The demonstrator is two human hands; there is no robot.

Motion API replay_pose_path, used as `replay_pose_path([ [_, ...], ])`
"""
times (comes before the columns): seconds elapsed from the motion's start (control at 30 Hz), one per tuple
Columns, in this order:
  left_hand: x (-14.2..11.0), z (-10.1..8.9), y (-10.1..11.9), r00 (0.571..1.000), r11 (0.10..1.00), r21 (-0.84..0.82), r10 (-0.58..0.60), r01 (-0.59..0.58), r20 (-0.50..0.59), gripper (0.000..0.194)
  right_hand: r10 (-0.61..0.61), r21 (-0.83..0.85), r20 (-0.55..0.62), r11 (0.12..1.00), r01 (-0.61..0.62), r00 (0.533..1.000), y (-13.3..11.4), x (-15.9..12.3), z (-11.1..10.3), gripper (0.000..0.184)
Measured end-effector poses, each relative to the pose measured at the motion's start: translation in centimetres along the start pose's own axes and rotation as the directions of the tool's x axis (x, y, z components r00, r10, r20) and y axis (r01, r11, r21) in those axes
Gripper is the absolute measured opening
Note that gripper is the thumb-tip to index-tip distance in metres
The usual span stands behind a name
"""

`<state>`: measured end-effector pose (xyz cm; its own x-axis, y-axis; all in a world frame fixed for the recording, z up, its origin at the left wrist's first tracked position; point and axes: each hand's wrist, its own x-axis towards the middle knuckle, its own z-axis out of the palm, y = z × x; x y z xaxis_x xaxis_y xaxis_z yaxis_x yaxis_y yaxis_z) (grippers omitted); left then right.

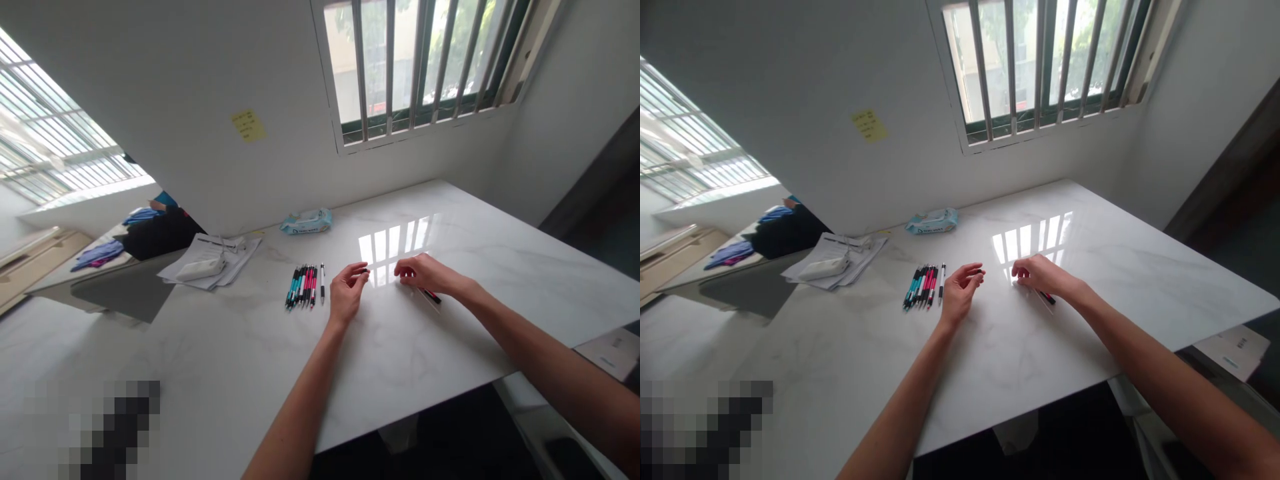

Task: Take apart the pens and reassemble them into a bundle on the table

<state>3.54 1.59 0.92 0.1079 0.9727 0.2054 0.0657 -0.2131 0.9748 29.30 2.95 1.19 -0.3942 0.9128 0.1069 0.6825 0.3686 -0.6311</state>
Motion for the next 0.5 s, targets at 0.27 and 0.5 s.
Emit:
replay_pose_path([
  [0.27, 0.1, -0.8, -0.9, 1.000, 0.999, 0.031, 0.023, -0.023, -0.006, 0.023, -0.102, 0.375, -0.117, 0.917, 0.139, 0.988, -2.3, 3.9, 0.0, 0.022],
  [0.5, -0.2, -1.0, 0.1, 0.999, 0.992, 0.117, -0.047, 0.044, 0.016, 0.030, -0.048, 0.548, -0.165, 0.826, 0.132, 0.985, -3.0, 3.9, 2.9, 0.027],
])
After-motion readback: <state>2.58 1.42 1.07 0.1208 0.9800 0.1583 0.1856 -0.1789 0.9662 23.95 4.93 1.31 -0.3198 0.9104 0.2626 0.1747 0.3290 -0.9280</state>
